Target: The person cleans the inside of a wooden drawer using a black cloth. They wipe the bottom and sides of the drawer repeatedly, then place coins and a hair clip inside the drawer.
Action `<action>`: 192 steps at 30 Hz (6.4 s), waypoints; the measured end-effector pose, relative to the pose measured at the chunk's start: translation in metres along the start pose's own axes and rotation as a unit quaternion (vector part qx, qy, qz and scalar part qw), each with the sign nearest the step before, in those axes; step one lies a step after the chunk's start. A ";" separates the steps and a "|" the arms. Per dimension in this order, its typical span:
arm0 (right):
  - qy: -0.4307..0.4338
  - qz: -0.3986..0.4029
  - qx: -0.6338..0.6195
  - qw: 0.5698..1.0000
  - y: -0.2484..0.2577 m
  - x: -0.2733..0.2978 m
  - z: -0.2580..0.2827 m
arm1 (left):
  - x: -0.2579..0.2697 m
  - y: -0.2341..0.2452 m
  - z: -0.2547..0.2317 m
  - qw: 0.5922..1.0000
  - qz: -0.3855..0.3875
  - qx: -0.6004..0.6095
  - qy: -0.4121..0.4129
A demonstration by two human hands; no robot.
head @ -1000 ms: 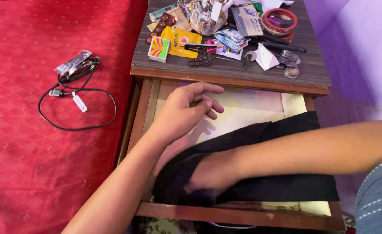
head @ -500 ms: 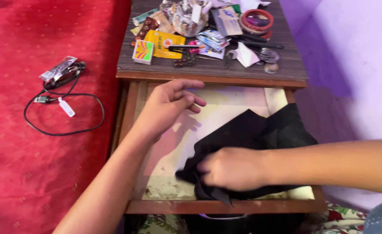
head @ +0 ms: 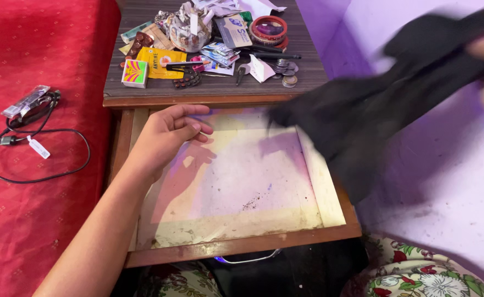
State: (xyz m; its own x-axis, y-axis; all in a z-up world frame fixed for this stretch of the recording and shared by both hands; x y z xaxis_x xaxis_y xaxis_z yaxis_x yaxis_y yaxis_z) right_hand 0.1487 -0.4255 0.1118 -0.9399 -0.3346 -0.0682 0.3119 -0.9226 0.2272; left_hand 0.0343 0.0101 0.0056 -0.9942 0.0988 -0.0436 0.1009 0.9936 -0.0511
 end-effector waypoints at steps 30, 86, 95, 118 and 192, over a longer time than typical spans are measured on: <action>0.099 -0.112 0.374 0.915 -0.006 -0.029 0.027 | -0.003 -0.003 0.002 0.999 0.005 -0.021 0.032; 0.487 0.518 0.222 0.668 -0.386 0.032 -0.061 | -0.002 0.027 0.027 0.978 -0.133 0.154 0.055; 0.206 0.112 0.586 0.776 -0.288 -0.091 -0.132 | 0.000 0.029 0.035 0.969 -0.184 0.087 0.142; 0.282 0.261 0.443 0.810 -0.430 -0.120 -0.101 | -0.011 0.040 0.044 0.961 -0.210 0.181 0.016; 0.133 0.296 0.450 0.832 -0.238 0.065 -0.047 | -0.008 0.028 0.047 0.964 -0.057 0.206 0.157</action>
State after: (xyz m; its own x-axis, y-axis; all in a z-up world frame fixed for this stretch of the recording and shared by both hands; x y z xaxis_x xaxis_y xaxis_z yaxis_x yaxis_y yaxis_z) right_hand 0.0204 -0.2369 0.0076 -0.5570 -0.8204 0.1294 0.3660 -0.1026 0.9249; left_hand 0.0473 0.0340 -0.0427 -0.9560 0.0670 0.2858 -0.0663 0.8991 -0.4326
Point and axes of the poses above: each hand's wrist, its own x-axis away from the middle knuckle, its own y-axis out of the back of the hand, z = x × y, the point moved 4 cm from there along -x, towards the middle knuckle, and after that the axes turned 4 degrees about z, right-handed, at the moved point
